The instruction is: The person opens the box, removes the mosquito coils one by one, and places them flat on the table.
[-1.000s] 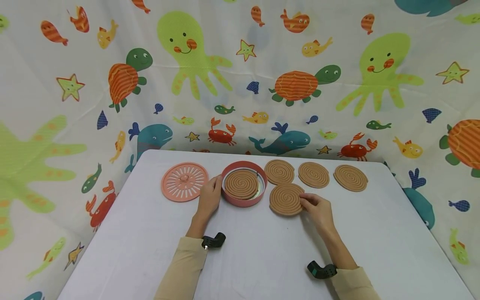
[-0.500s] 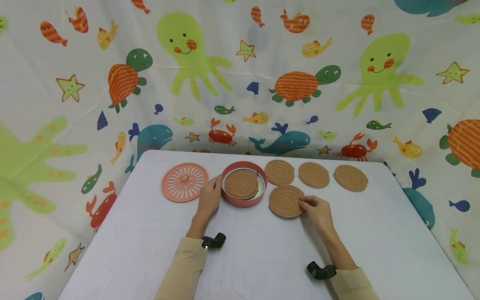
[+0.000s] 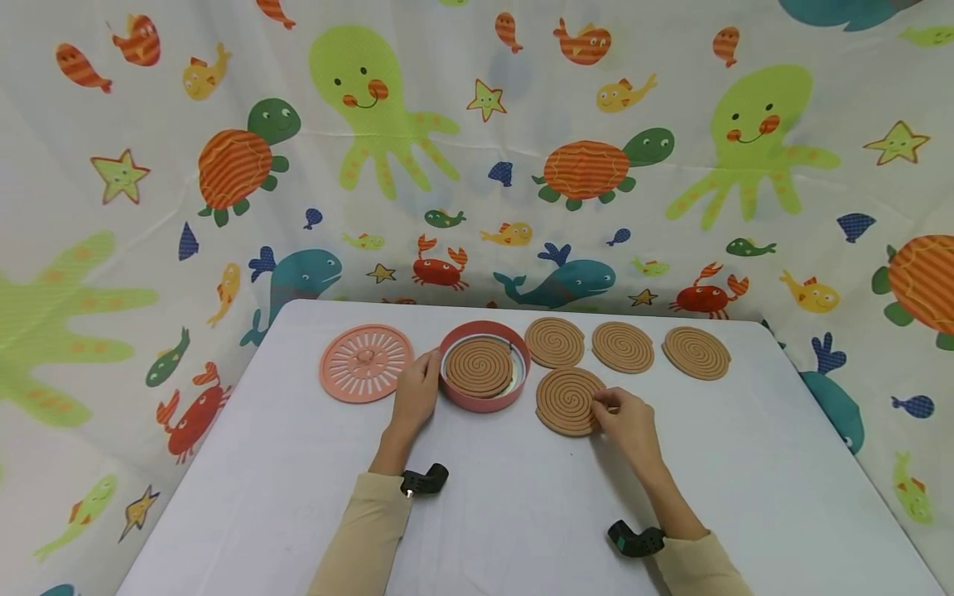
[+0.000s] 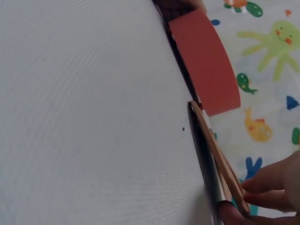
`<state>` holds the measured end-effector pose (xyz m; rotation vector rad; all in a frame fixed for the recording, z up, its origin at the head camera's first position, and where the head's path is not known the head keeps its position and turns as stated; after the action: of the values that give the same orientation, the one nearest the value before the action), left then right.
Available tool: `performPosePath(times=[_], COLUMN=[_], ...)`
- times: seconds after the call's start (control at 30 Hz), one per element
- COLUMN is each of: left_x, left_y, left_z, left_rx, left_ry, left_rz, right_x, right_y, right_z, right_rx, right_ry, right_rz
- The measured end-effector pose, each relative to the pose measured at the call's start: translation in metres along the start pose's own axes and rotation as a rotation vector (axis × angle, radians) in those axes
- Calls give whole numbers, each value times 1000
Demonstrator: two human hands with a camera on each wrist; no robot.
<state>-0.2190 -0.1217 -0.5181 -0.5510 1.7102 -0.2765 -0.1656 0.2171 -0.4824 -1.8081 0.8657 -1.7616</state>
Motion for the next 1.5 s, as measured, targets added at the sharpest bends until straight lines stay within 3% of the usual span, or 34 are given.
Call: performPosePath(times=[0.63,1.5], left_x=[0,0], left_y=[0,0], left_z=[1,1], left_rx=[0,-10], left_ry=[-3,0], left_rz=[-5,7], right_x=[12,14], right_y=[1,-3], right_z=[8,8], right_rx=[42,33], right_ry=[-15,-29], right_rz=[141,142])
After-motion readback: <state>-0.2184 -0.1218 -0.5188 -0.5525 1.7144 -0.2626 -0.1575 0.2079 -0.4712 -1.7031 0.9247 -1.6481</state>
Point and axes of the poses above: each hand's wrist, its own z-axis away from the middle knuckle, its own y-axis out of the palm, x = y × z, the point moved 1 cm from there along -z, towards the middle knuckle, and after that the axes turned 2 degrees about x, right-handed, at the moved point
